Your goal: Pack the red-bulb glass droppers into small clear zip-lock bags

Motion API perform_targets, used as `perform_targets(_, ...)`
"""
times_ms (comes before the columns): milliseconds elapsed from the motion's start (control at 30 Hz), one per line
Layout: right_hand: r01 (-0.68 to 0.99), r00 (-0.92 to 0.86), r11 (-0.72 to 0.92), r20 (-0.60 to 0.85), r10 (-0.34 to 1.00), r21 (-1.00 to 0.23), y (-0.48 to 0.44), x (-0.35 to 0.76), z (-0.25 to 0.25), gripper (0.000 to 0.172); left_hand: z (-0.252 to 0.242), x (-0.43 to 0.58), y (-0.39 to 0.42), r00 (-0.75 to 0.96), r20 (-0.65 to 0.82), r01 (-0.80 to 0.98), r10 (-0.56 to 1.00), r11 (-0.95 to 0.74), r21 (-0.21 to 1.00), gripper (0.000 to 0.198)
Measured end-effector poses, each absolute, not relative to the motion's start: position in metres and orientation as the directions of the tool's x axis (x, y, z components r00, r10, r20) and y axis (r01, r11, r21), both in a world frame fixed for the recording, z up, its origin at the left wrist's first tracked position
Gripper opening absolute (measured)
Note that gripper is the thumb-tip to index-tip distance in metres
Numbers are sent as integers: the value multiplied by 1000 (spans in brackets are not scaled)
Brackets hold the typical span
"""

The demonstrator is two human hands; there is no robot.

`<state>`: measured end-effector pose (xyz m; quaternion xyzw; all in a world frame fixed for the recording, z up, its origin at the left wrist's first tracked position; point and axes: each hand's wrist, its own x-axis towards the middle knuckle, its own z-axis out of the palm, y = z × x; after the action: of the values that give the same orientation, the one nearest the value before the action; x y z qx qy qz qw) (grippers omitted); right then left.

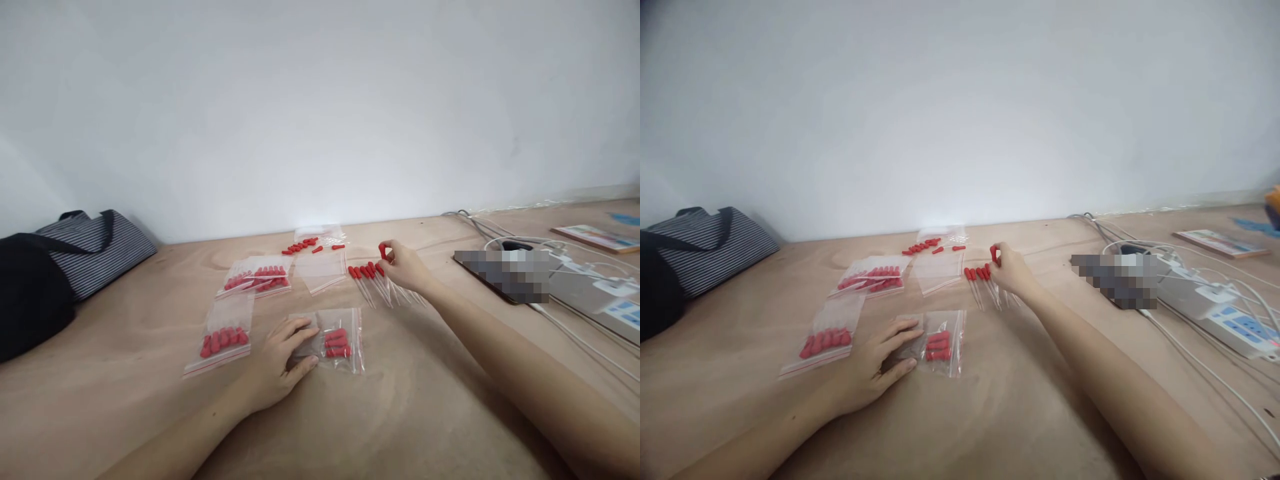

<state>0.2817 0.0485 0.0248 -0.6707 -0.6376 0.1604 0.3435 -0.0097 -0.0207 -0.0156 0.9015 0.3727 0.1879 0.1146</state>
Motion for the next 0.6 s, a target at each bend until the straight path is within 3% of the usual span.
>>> perform_targets(100,291,140,201,249,958,-936,23,282,9,41,-13,-8,-21,661,243,628,710,-700,340,37)
perform_targets(167,51,211,207,213,954,-977,6,276,-4,48,-9,-7,-22,662,228,637,714,-696,330,37)
perform_targets(233,-82,234,174,151,960,-981,-8,269,-14,52,-7,-6,-23,659,215,648,720,-690,323,37)
perform_targets(367,-201,269,125,68,961,-971,-21,259,-20,48,-8,-7,-22,658,206,655,725,-685,319,38)
perform_targets(600,-257,247,123,58,967,-958,-23,248,-23,45,-12,-9,-20,659,225,648,718,-694,316,38)
